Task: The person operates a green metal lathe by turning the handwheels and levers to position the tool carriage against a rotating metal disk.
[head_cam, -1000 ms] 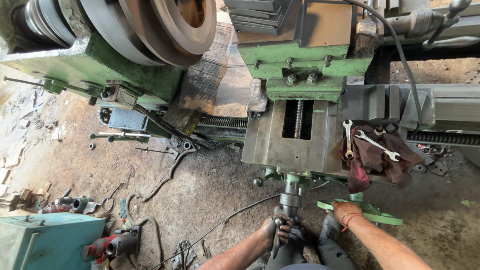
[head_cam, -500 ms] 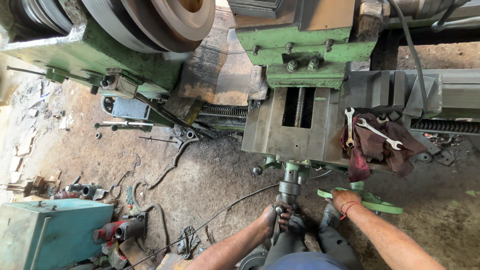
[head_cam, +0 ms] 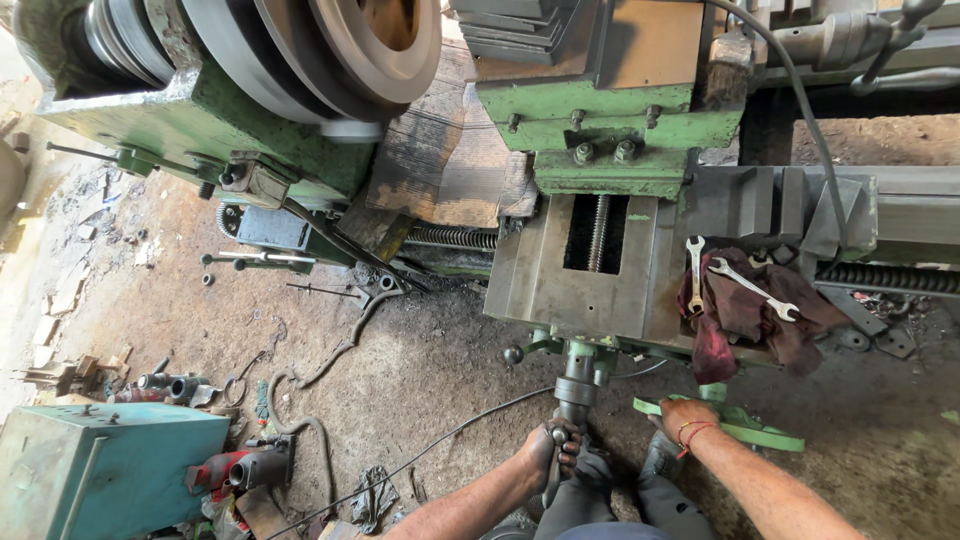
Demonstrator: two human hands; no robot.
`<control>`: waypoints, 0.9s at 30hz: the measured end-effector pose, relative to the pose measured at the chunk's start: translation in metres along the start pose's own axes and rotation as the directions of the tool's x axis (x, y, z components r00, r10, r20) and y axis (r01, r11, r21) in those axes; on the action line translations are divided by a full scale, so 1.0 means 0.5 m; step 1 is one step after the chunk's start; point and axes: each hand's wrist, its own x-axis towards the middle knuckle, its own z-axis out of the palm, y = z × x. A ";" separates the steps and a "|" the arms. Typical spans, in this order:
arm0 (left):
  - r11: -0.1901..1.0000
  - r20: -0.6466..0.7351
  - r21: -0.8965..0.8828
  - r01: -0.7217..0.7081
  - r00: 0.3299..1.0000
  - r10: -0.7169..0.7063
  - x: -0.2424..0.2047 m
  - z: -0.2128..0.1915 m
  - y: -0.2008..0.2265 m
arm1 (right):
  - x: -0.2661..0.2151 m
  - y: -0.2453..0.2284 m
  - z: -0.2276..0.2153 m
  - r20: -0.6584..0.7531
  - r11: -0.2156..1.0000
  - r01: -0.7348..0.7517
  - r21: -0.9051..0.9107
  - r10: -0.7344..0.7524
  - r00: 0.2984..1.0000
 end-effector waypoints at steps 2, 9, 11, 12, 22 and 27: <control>1.000 -0.010 -0.010 -0.007 1.000 0.007 -0.005 0.006 0.000 | 0.000 0.000 -0.002 0.007 1.000 -0.002 -0.003 0.002 1.000; 0.999 -0.070 0.004 -0.050 0.996 0.050 -0.005 0.024 -0.010 | -0.001 0.000 -0.004 0.013 1.000 -0.003 0.009 0.003 1.000; 0.998 -0.076 0.006 -0.065 0.995 0.066 0.002 0.027 -0.014 | -0.003 0.001 -0.005 -0.002 1.000 -0.001 0.013 0.001 1.000; 0.997 -0.079 0.007 -0.072 0.994 0.073 0.006 0.028 -0.017 | -0.004 0.001 -0.006 -0.001 1.000 0.004 0.008 -0.004 1.000; 0.983 -0.195 0.026 -0.180 0.964 0.182 0.052 0.020 -0.044 | -0.004 0.000 -0.010 0.000 1.000 0.018 -0.005 -0.018 1.000; 0.949 -0.207 -0.074 -0.308 0.935 0.287 0.077 0.026 -0.058 | -0.005 -0.001 -0.011 0.005 1.000 0.027 -0.002 -0.027 1.000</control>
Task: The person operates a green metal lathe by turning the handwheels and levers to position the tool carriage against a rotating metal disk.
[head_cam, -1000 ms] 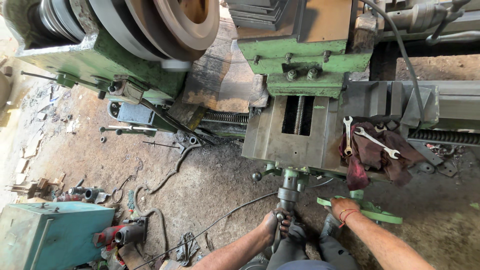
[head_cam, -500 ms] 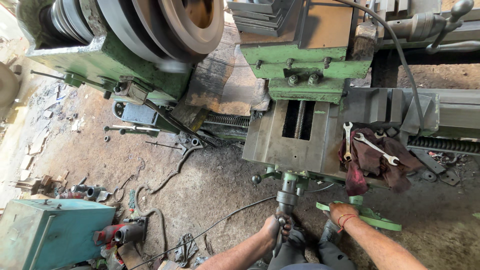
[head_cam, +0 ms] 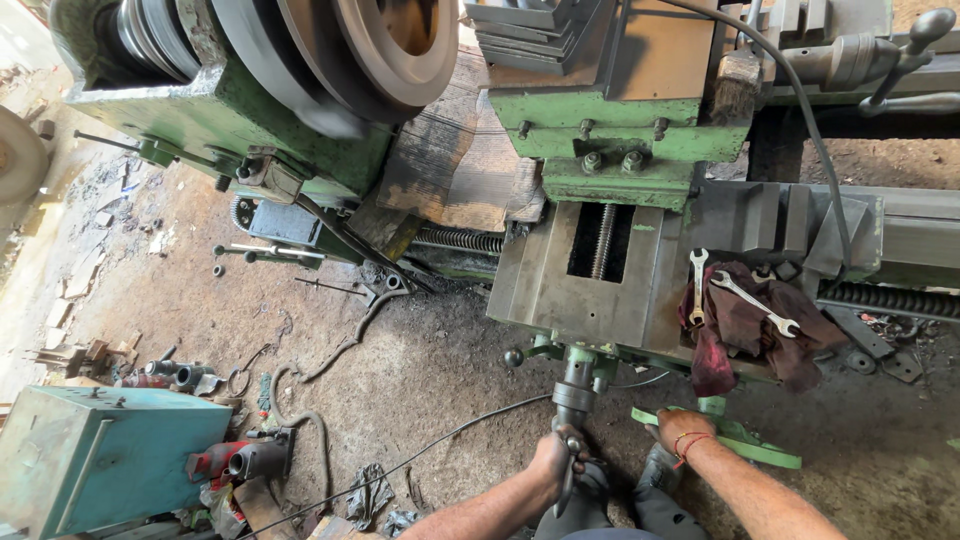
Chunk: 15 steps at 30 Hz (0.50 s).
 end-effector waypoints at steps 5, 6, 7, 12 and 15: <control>0.995 -0.113 0.070 -0.065 0.991 0.073 -0.018 0.033 -0.008 | 0.000 0.000 -0.002 0.014 1.000 -0.010 0.005 0.010 1.000; 0.992 -0.135 0.083 -0.091 0.986 0.102 -0.026 0.040 -0.006 | 0.000 0.000 -0.002 0.014 1.000 -0.006 0.004 0.005 1.000; 0.994 -0.154 0.079 -0.077 0.984 0.089 -0.034 0.047 -0.005 | -0.001 0.000 -0.002 0.015 1.000 -0.001 0.002 0.001 1.000; 0.996 -0.190 0.026 -0.085 0.978 0.089 -0.058 0.072 -0.004 | 0.000 0.000 -0.002 0.009 1.000 0.006 -0.005 -0.005 1.000; 0.994 -0.223 0.057 -0.096 0.969 0.106 -0.056 0.076 -0.011 | 0.000 0.000 -0.002 0.011 1.000 0.004 -0.002 -0.004 1.000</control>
